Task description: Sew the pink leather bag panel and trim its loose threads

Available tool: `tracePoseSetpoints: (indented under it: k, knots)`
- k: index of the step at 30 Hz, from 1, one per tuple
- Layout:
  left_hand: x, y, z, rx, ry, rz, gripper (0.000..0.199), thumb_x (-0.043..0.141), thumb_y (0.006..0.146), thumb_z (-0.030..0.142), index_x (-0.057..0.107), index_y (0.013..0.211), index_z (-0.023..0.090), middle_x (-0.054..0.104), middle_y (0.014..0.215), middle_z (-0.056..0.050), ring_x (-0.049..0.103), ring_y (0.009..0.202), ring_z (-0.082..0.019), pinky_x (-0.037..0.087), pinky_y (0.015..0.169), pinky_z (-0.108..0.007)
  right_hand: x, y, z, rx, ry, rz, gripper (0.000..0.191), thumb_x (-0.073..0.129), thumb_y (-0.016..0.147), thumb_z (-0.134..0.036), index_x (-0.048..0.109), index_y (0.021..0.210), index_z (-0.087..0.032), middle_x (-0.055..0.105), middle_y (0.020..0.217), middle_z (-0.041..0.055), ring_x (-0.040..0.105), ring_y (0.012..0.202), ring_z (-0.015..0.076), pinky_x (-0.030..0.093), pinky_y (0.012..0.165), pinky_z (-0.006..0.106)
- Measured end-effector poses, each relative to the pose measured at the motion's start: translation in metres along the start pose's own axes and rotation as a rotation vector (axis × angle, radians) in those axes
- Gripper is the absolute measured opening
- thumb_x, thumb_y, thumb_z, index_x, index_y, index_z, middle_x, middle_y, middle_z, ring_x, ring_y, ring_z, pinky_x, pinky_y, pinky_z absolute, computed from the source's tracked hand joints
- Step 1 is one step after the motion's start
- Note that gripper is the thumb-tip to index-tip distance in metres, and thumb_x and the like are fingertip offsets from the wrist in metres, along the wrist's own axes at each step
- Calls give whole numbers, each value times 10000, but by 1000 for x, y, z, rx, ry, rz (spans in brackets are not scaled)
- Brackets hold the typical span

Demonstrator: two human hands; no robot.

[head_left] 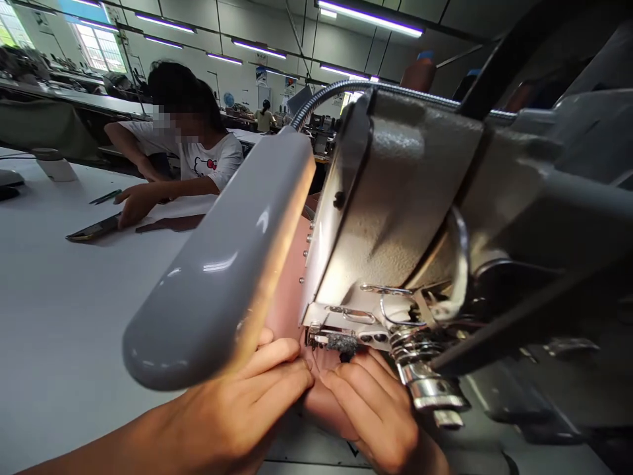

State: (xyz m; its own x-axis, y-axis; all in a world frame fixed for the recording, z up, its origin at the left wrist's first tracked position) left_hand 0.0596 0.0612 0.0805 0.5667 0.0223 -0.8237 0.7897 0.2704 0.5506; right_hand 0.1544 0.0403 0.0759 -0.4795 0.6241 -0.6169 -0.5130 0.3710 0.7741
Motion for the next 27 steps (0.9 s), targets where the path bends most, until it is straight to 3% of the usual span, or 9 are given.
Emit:
tracePoseSetpoints:
  k: [4,7,10,14,17,20,24,27]
  knots:
    - [-4,-6,14,9,191,234,286,415,988,202,623,1061,19,691,979,-104,546,1065,-243,370,951,-347,1,7,-6,15,8,25,171,517,865,-146,670,940,-167,665,706,57,624,660,176,563,665,317]
    - [4,-15,23,3,339,385,294,444,987,229,668,1005,38,707,991,-94,579,1021,-224,343,977,-371,-3,10,-9,35,-1,99,172,484,863,-117,653,831,-131,641,675,82,610,628,174,548,648,317]
    - [15,-19,25,-9,437,415,279,418,953,117,688,990,54,706,1018,-101,599,1016,-223,328,1001,-388,-2,9,-6,93,3,114,189,468,867,-110,654,839,-130,622,652,71,590,592,156,525,602,285]
    - [13,-17,23,5,430,430,377,303,977,96,679,986,81,699,1007,-97,609,1047,-205,357,981,-362,1,4,-4,104,16,77,267,423,860,-74,660,944,-163,643,678,63,593,599,171,521,572,304]
    - [9,-13,23,42,392,404,366,307,985,90,672,995,64,694,993,-96,596,1058,-216,347,956,-361,-1,2,-8,55,4,82,256,441,841,-38,663,965,-73,660,688,100,609,610,187,529,567,337]
    - [4,-9,21,50,358,381,365,301,992,77,663,968,35,695,954,-115,591,1036,-236,347,907,-377,-6,9,-13,30,-26,106,232,459,837,-9,670,930,-33,682,710,126,629,630,189,538,577,329]
    - [0,-6,18,60,323,336,328,318,976,37,644,948,14,690,913,-128,606,967,-249,378,814,-374,-11,24,-14,58,-36,127,229,444,860,-12,662,846,-81,650,619,73,612,567,142,523,535,237]
    - [-3,-7,10,47,228,308,312,321,978,49,631,998,22,690,955,-130,589,989,-241,428,821,-368,-7,23,-13,73,-30,130,199,487,804,27,654,807,-81,640,599,70,605,549,148,515,517,248]
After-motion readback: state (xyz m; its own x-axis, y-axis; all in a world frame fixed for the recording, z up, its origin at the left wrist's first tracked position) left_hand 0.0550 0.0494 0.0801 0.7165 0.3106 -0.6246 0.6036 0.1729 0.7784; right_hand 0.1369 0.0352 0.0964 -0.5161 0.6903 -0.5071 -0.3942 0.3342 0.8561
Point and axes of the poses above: each hand's wrist, its own y-axis towards the middle knuckle, its own x-axis out of the palm, z = x × y, the point moved 10 cm from there along y, towards the middle knuckle
